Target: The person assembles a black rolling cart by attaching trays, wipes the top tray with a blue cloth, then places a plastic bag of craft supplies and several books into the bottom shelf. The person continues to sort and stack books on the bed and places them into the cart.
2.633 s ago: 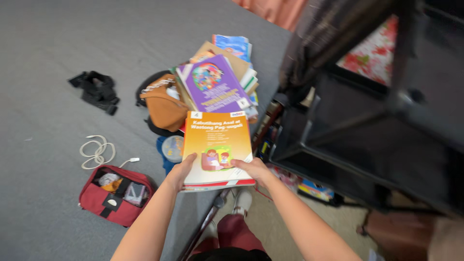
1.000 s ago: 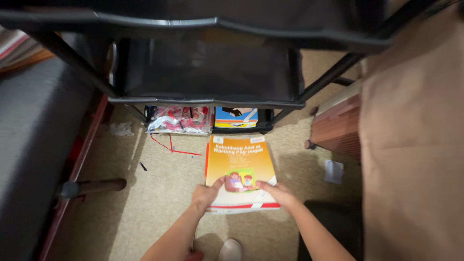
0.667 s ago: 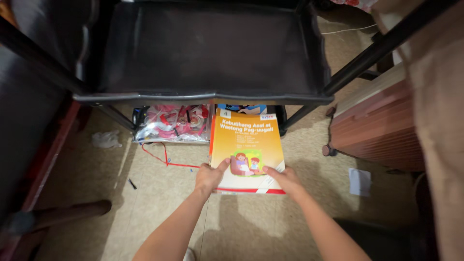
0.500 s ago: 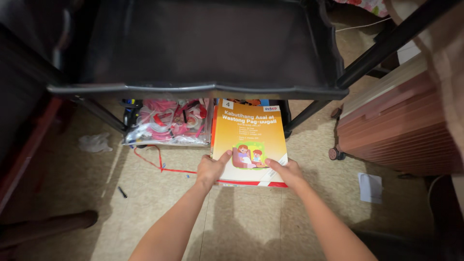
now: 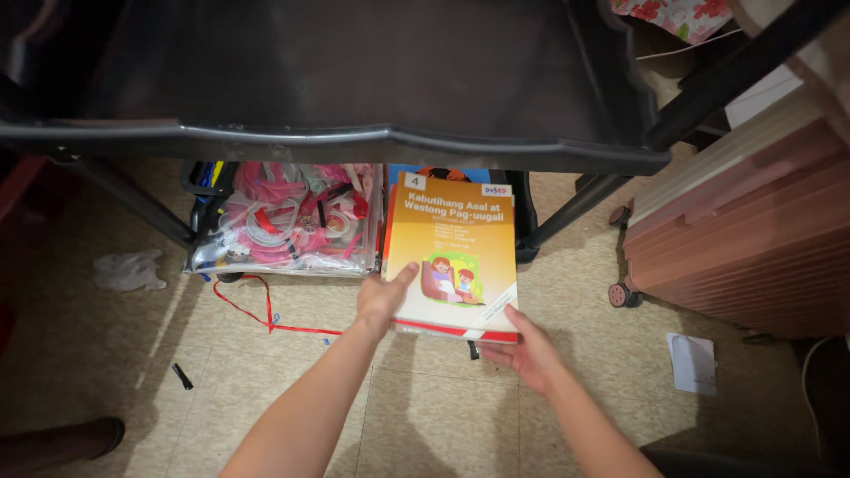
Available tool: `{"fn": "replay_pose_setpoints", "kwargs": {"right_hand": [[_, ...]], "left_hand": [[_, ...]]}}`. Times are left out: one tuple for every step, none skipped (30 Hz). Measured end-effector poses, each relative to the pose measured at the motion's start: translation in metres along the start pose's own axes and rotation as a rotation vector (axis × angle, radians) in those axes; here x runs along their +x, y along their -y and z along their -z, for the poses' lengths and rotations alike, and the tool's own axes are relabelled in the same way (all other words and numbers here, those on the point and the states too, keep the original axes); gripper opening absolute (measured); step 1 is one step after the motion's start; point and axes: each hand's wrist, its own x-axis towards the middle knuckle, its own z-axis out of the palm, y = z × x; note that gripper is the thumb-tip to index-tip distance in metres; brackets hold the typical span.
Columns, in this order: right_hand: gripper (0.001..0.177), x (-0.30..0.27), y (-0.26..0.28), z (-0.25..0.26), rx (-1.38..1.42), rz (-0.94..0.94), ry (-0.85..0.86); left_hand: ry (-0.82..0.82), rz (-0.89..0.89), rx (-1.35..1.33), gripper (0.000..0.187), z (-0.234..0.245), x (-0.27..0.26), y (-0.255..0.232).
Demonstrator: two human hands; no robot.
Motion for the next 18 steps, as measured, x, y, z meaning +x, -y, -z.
{"fn": "replay_pose_setpoints", "kwargs": {"right_hand": [[0.057,0.006,-0.006,-0.002,0.003,0.015,0.004],[0.054,0.016,-0.009,-0.006,-0.026,0.058,-0.059],[0.053,0.029,-0.011,-0.011,-0.055,0.101,-0.122],[0.051,0.041,-0.011,-0.014,-0.086,0.143,-0.189],[0.049,0.053,-0.008,-0.015,-0.052,0.156,-0.232],[0.047,0.066,-0.002,-0.018,-0.018,0.165,-0.272],[0.045,0.076,0.004,-0.02,0.016,0.175,-0.313],[0.043,0.083,0.01,-0.02,0.002,0.188,-0.329],[0.042,0.088,0.017,-0.02,-0.013,0.201,-0.344],[0.041,0.091,0.021,-0.022,-0.027,0.214,-0.358],[0.039,0.092,0.024,-0.025,-0.025,0.235,-0.34],[0.038,0.093,0.028,-0.027,-0.02,0.262,-0.323],[0.036,0.094,0.031,-0.03,-0.015,0.289,-0.306],[0.036,0.096,0.035,-0.032,-0.015,0.297,-0.299],[0.036,0.098,0.037,-0.035,-0.015,0.305,-0.292],[0.036,0.101,0.04,-0.036,-0.018,0.31,-0.285],[0.036,0.104,0.042,-0.038,-0.024,0.31,-0.286],[0.036,0.109,0.044,-0.04,-0.031,0.308,-0.285]], "left_hand": [[0.004,0.009,0.031,0.081,0.001,0.004,-0.004],[0.007,0.018,0.063,0.078,0.003,0.009,-0.009],[0.011,0.026,0.095,0.076,0.003,0.014,-0.013],[0.071,0.026,-0.039,0.072,0.001,0.018,-0.018],[0.131,0.027,-0.172,0.068,-0.003,0.023,-0.022],[0.187,0.029,-0.306,0.064,-0.004,0.027,-0.025],[0.216,0.026,-0.313,0.059,-0.006,0.031,-0.027],[0.242,0.024,-0.32,0.055,-0.008,0.035,-0.027],[0.267,0.021,-0.327,0.052,-0.009,0.038,-0.024],[0.28,0.068,-0.32,0.053,-0.008,0.039,-0.017],[0.293,0.115,-0.313,0.055,-0.007,0.038,-0.006],[0.308,0.156,-0.306,0.058,-0.007,0.038,0.004],[0.281,0.194,-0.409,0.052,-0.01,0.039,0.014],[0.257,0.232,-0.512,0.047,-0.015,0.042,0.022],[0.232,0.271,-0.616,0.043,-0.02,0.047,0.029],[0.244,0.243,-0.677,0.037,-0.029,0.051,0.036],[0.254,0.214,-0.738,0.032,-0.042,0.053,0.041],[0.263,0.185,-0.799,0.027,-0.054,0.056,0.044]]}}
